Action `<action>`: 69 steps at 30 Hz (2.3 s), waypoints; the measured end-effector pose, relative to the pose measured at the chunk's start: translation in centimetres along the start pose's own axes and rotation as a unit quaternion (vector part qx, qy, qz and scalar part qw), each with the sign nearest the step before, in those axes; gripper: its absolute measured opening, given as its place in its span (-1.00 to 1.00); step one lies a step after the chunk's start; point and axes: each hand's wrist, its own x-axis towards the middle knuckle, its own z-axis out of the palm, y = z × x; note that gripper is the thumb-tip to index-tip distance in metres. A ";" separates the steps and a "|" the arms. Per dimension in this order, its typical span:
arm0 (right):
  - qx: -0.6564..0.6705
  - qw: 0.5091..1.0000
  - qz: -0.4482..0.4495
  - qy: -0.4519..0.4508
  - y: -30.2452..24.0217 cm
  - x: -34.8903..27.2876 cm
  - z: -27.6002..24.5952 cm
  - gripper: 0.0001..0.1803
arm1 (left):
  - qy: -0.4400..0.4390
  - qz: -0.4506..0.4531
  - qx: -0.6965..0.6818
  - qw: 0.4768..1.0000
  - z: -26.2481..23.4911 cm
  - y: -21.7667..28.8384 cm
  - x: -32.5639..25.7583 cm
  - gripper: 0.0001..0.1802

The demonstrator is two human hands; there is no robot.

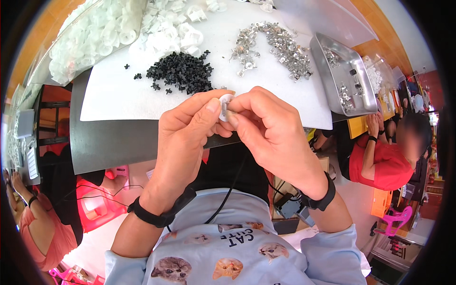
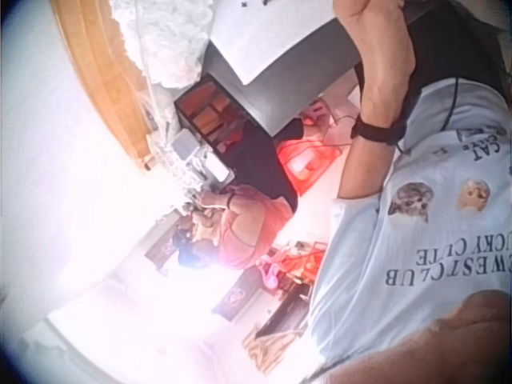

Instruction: Assembling small plastic and metal components into a circular white plastic housing.

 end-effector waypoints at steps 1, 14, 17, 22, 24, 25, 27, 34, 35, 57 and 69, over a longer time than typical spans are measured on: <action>-0.003 1.000 0.008 0.009 -0.1 0.1 0.2 -0.91 | 0.005 0.010 -0.007 1.000 0.0 -0.1 0.0 -0.71; 0.072 0.994 0.040 0.076 0.0 0.6 2.5 -0.93 | 0.059 0.182 0.088 0.978 0.5 -1.1 -0.6 -0.74; 0.106 0.991 0.021 0.078 0.3 0.6 2.9 -0.93 | 0.058 0.190 0.113 0.973 0.1 -0.9 -0.8 -0.74; 0.141 0.986 0.037 0.078 0.1 0.5 3.0 -0.94 | 0.064 0.215 0.130 0.966 0.1 -1.1 -0.9 -0.74; 0.137 0.987 0.032 0.076 -0.1 0.5 2.9 -0.94 | 0.075 0.233 0.152 0.958 0.1 -1.0 -1.0 -0.74; 0.130 0.989 0.051 0.050 -0.4 0.5 2.6 -0.96 | 0.081 0.245 0.174 0.950 0.1 -1.0 -1.0 -0.74; 0.122 0.990 0.071 0.025 -0.4 0.5 2.5 -0.98 | 0.084 0.256 0.194 0.943 0.1 -0.9 -1.1 -0.74; 0.138 0.988 0.065 0.018 -0.8 0.9 3.0 -0.97 | 0.106 0.295 0.314 0.896 -0.4 -0.4 -1.4 -0.75; 0.154 0.984 0.084 0.011 -0.8 0.9 3.1 -0.97 | 0.109 0.300 0.316 0.893 -0.5 -0.5 -1.3 -0.76; -0.298 0.942 -0.051 -0.143 1.3 5.6 -0.5 -0.89 | 0.126 0.162 -0.061 0.977 -3.3 1.6 -0.8 -0.70; -0.382 0.915 -0.066 -0.111 1.3 5.5 -1.7 -0.92 | 0.133 0.146 -0.032 0.980 -3.2 0.8 -0.5 -0.71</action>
